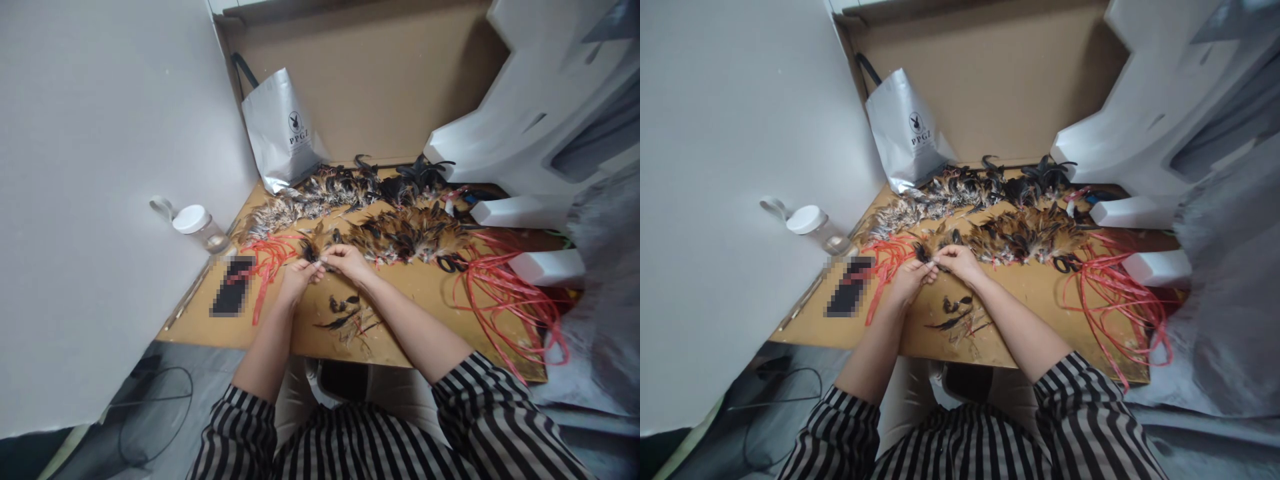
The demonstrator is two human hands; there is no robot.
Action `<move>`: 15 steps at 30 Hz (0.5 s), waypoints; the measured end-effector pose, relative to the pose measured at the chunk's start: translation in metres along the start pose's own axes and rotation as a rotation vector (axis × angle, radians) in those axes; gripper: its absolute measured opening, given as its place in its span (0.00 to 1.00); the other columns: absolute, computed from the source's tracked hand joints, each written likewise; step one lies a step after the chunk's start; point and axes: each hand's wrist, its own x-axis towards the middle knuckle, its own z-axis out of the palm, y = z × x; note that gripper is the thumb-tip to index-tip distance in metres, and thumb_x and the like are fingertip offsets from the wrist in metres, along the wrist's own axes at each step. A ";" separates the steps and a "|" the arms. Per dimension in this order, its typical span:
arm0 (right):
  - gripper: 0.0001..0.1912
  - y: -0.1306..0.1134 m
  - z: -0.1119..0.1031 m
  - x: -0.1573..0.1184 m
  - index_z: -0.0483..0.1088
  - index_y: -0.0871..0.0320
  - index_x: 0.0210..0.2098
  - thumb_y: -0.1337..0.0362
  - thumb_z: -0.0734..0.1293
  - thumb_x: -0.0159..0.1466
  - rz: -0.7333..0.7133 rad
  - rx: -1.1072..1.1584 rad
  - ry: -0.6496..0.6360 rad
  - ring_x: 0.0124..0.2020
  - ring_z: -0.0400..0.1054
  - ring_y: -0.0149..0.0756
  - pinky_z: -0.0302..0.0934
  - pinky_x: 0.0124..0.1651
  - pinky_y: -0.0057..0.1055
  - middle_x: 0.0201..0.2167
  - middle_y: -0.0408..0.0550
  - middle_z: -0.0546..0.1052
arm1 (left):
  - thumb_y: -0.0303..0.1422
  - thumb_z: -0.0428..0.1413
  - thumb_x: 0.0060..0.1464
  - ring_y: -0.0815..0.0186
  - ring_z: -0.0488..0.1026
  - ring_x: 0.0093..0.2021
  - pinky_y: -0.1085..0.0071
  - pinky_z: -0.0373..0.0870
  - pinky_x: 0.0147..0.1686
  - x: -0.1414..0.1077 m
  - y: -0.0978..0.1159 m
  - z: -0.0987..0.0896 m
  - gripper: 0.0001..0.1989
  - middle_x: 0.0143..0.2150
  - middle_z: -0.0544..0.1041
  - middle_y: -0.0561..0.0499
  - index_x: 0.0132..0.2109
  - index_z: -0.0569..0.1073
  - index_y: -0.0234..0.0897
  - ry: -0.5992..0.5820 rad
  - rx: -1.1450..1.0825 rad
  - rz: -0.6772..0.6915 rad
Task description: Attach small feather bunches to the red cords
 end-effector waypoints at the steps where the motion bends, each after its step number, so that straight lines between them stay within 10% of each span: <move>1: 0.12 0.002 -0.001 0.002 0.71 0.62 0.26 0.58 0.67 0.48 -0.032 -0.051 0.028 0.18 0.57 0.25 0.52 0.25 0.25 0.18 0.41 0.69 | 0.35 0.61 0.40 0.75 0.67 0.20 0.77 0.63 0.23 0.001 0.001 -0.001 0.11 0.23 0.74 0.48 0.27 0.73 0.29 0.042 -0.037 0.018; 6: 0.07 0.010 -0.010 0.004 0.72 0.59 0.27 0.63 0.64 0.53 -0.288 -0.562 0.191 0.26 0.62 0.30 0.55 0.32 0.27 0.26 0.45 0.71 | 0.31 0.62 0.39 0.78 0.68 0.22 0.81 0.63 0.23 0.005 0.008 -0.006 0.09 0.26 0.75 0.50 0.30 0.73 0.30 0.245 -0.311 0.064; 15: 0.14 -0.002 0.012 -0.010 0.70 0.54 0.41 0.60 0.56 0.62 -0.555 -1.254 0.075 0.38 0.56 0.38 0.46 0.40 0.32 0.35 0.51 0.67 | 0.31 0.62 0.38 0.78 0.68 0.21 0.82 0.63 0.22 0.006 0.005 -0.006 0.10 0.26 0.75 0.49 0.28 0.72 0.29 0.222 -0.321 0.037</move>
